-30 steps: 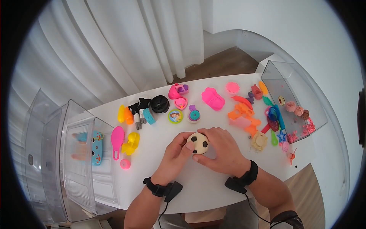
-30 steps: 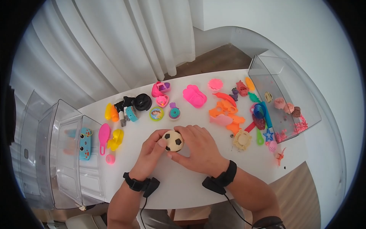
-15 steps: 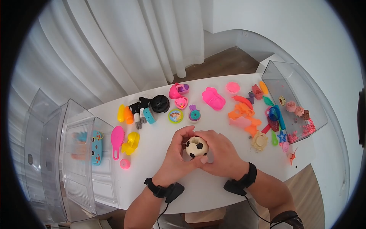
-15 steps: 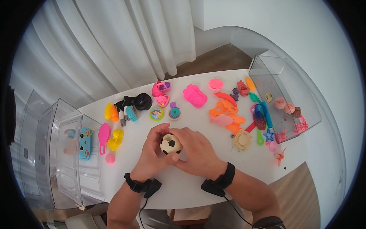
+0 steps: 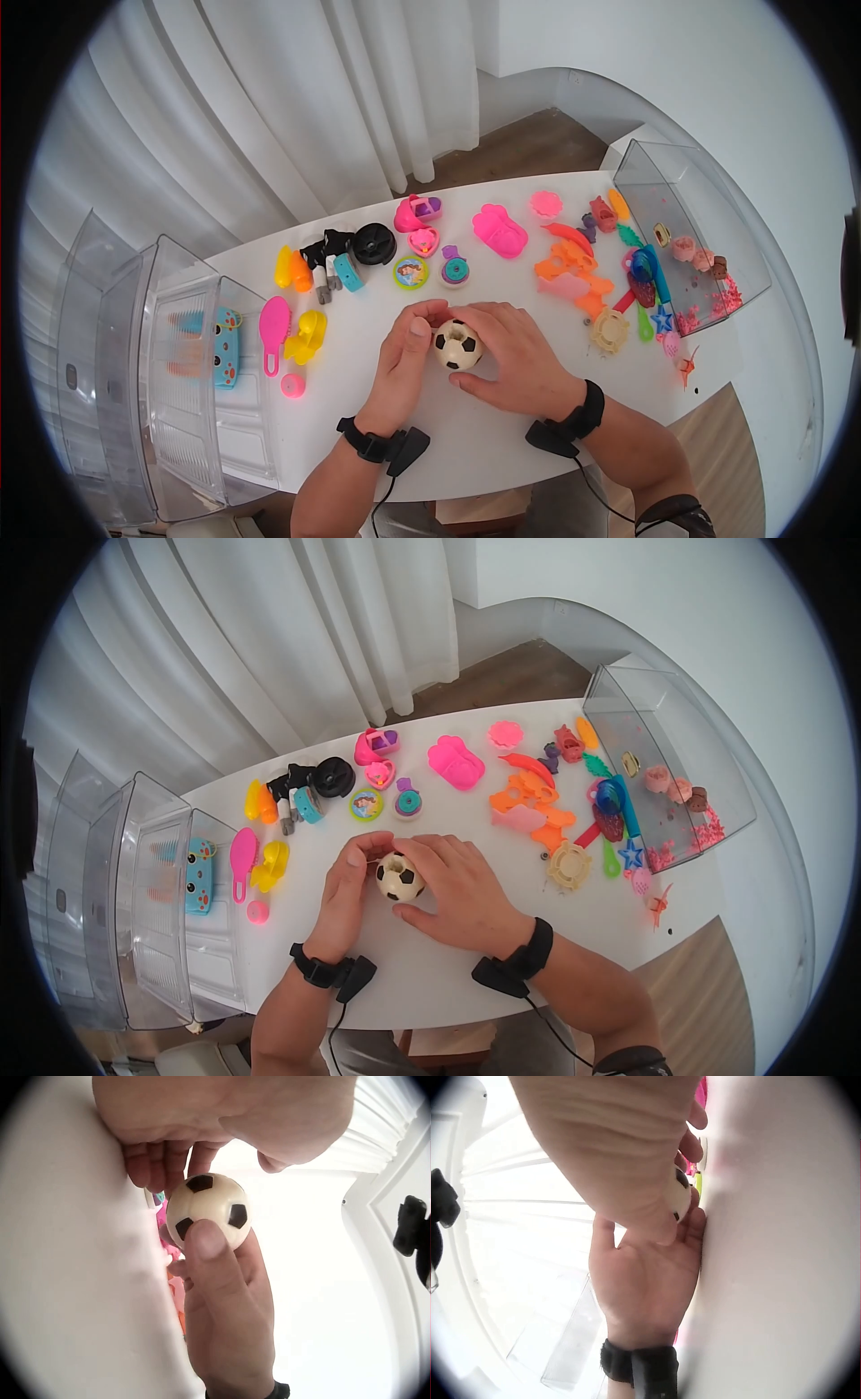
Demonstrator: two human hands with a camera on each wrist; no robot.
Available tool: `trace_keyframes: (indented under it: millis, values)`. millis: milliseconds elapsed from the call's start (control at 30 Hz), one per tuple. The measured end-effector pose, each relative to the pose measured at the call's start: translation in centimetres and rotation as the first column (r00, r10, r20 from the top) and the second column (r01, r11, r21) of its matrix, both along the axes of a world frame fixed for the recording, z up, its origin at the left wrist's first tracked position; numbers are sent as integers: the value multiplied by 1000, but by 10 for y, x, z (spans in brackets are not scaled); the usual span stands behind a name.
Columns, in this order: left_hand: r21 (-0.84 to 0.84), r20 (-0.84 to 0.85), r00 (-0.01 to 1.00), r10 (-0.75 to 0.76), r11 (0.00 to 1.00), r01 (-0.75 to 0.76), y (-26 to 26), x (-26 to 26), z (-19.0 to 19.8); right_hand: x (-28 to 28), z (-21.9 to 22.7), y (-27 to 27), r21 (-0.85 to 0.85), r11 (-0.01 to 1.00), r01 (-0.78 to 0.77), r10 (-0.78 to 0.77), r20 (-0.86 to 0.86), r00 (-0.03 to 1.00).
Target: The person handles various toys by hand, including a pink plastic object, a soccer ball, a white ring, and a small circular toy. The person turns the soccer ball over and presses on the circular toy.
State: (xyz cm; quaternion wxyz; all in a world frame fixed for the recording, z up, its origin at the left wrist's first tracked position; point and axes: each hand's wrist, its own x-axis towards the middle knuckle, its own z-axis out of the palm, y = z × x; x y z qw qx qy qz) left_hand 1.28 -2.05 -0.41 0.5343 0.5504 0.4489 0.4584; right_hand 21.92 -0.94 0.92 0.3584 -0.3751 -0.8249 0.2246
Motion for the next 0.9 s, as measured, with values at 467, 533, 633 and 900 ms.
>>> trace_keyframes:
  millis: [467,533,633,900]
  values:
    - [-89,118,988,-103,989,114,-3,1,8,0,-1,1,90,996,25,-22,-33,999]
    - [-63,119,988,-97,993,105,-2,1,2,-2,-1,1,68,997,41,-36,-73,997]
    - [-41,133,987,-94,994,100,0,1,-2,-3,0,-1,29,997,67,-64,-88,994]
    - [61,114,993,-38,998,31,1,3,-4,0,-4,0,6,1000,26,-26,-11,1000]
